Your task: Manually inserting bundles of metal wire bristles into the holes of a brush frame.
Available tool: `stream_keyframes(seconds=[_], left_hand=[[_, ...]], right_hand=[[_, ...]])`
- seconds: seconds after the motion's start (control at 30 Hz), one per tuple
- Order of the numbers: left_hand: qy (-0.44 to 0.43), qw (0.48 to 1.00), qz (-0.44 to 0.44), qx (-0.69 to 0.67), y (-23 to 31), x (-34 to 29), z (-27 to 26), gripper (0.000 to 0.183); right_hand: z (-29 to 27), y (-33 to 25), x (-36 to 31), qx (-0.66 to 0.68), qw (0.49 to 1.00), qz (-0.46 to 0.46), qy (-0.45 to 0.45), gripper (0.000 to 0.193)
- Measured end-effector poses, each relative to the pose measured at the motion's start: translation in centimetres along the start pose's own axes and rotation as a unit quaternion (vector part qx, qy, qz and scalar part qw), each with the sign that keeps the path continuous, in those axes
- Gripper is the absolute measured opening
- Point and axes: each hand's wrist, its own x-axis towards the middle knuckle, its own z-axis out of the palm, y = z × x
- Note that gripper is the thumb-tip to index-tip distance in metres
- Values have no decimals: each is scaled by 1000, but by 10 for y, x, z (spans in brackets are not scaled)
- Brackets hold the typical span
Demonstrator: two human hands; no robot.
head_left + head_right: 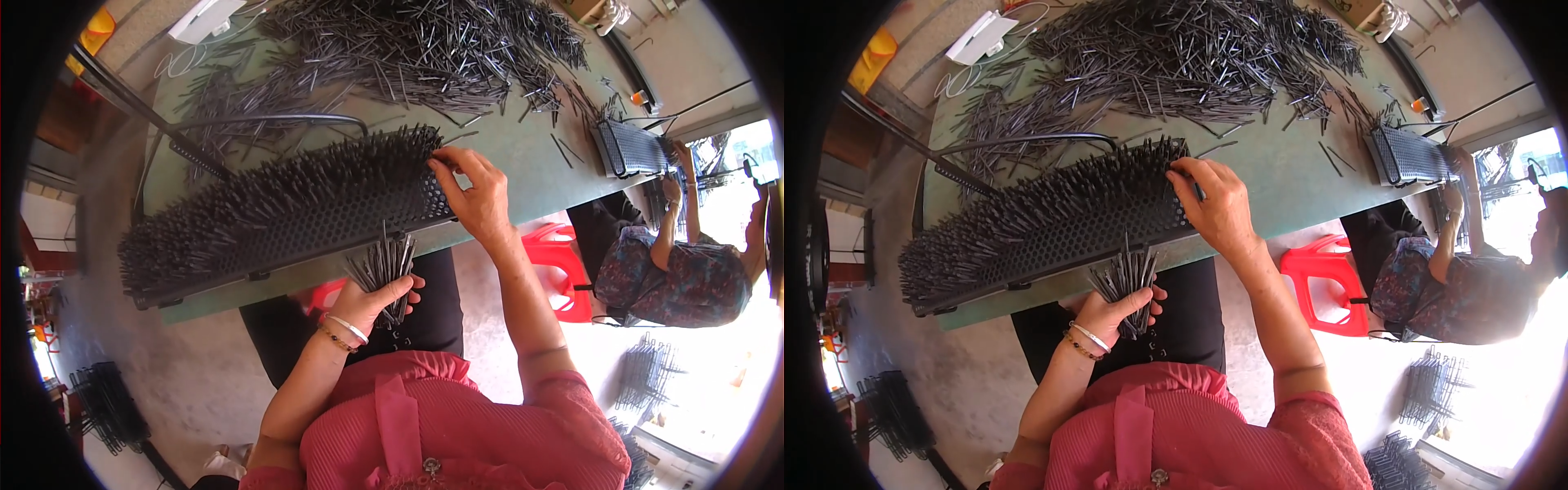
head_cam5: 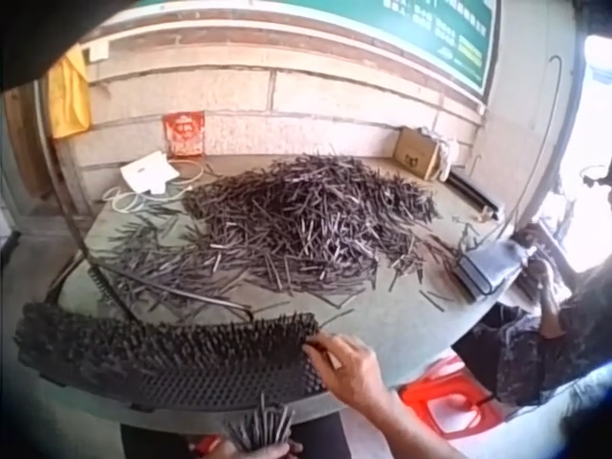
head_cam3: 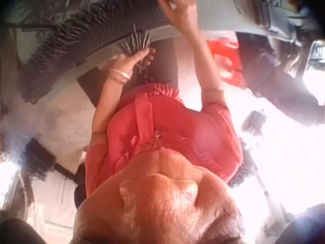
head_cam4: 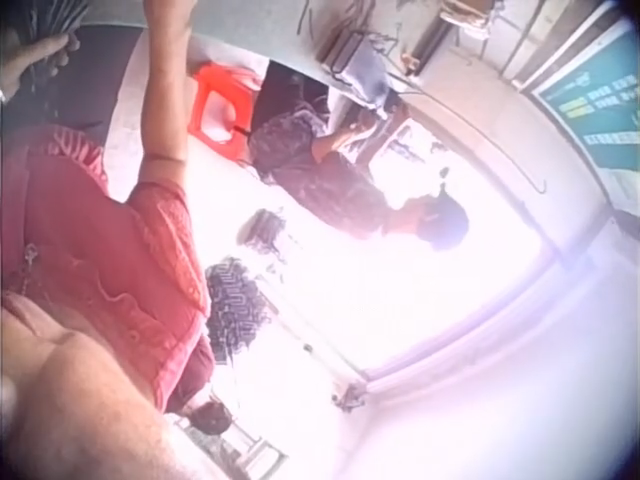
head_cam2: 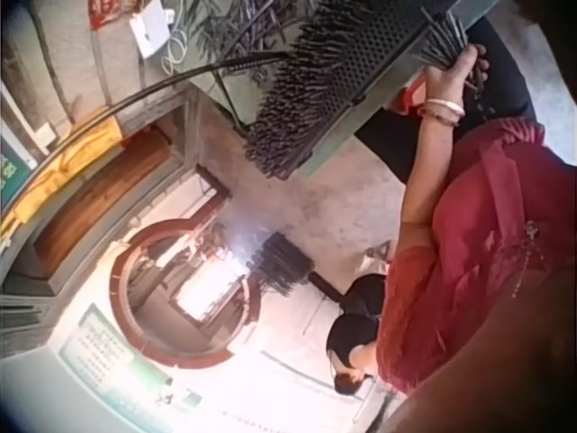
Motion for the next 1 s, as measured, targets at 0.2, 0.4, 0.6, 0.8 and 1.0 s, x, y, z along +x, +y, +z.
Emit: stream_keyframes(seconds=[0.2, 0.4, 0.6, 0.8, 1.0], left_hand=[[-12, 1000, -8, 24, 1, 0, -1, 24], [-24, 1000, -6, 13, -2, 1, 0, 23], [-6, 1000, 3, 20, -3, 4, 0, 22], [6, 1000, 16, -6, -1, 6, 8, 23], [26, 1000, 7, -6, -1, 8, 11, 23]], right_hand=[[-2, -5, 2, 9, 1000, 0, 4, 11], [-5, -7, 4, 49, 997, 62, 14, 11], [-4, -10, 6, 87, 993, 79, 8, 11], [-6, -7, 3, 102, 990, 90, 20, 11], [-7, -6, 3, 88, 995, 51, 1, 11]])
